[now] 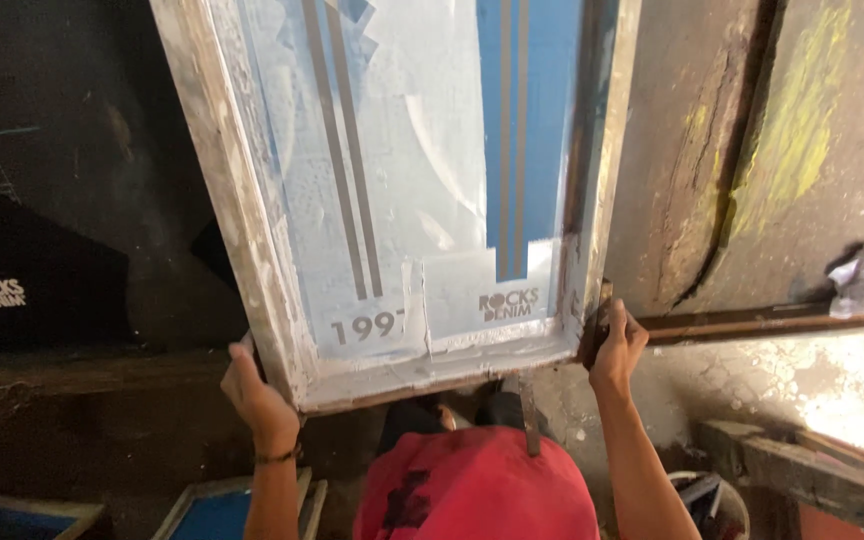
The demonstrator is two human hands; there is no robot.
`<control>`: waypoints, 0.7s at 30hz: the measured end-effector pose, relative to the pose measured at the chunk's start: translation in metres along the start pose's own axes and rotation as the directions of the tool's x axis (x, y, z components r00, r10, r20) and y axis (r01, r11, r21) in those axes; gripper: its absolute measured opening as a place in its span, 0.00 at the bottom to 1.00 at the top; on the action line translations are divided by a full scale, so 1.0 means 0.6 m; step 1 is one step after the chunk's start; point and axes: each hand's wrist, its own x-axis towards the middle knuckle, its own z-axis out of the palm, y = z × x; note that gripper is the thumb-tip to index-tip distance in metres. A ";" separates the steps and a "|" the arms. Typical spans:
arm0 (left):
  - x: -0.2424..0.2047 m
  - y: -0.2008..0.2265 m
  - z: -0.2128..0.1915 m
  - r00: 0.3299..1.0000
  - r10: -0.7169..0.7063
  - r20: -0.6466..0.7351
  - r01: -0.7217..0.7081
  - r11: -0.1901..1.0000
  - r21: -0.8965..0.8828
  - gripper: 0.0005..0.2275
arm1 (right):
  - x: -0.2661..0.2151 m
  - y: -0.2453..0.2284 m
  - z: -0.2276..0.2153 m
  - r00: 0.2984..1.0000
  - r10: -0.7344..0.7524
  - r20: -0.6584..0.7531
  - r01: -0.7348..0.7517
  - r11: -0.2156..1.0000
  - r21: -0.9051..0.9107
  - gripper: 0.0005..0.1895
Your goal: The person applies strips of clear tape to the edges of a blue screen frame, smoothing them down with their fingers. They then use a white cloth to wipe the surface of the screen.
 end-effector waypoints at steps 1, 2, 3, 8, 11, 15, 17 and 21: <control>-0.004 0.011 0.004 1.000 -0.001 -0.004 0.001 1.000 0.001 0.30 | 0.007 0.004 -0.002 1.000 0.001 0.004 -0.001 1.000 0.000 0.25; -0.008 0.022 0.009 1.000 -0.010 -0.008 0.010 1.000 -0.021 0.30 | 0.015 0.008 -0.005 1.000 -0.018 -0.014 0.018 1.000 0.002 0.25; -0.017 0.031 0.011 1.000 -0.024 -0.008 0.024 0.999 -0.040 0.31 | 0.015 0.015 -0.014 0.999 -0.032 -0.037 0.032 0.999 0.001 0.24; -0.037 0.056 0.018 0.999 0.036 0.030 -0.036 0.999 0.004 0.34 | 0.025 0.027 -0.033 0.998 -0.050 -0.027 0.052 0.997 0.057 0.23; -0.032 0.058 0.020 0.997 0.070 0.033 -0.071 0.997 0.024 0.33 | 0.033 0.033 -0.034 0.998 -0.052 -0.022 0.053 0.995 0.083 0.22; -0.020 0.055 0.027 0.997 0.068 0.025 -0.068 0.997 -0.030 0.32 | 0.035 0.037 -0.032 0.996 -0.079 -0.036 0.079 0.997 0.009 0.22; -0.001 0.021 0.027 0.998 0.059 0.017 -0.058 0.998 -0.038 0.31 | 0.030 0.026 -0.024 0.998 -0.052 -0.048 0.052 0.998 0.016 0.23; 0.021 0.025 0.068 0.997 0.029 -0.069 -0.031 0.999 -0.026 0.23 | 0.012 -0.016 0.019 0.977 -0.110 -0.180 0.090 0.989 -0.114 0.27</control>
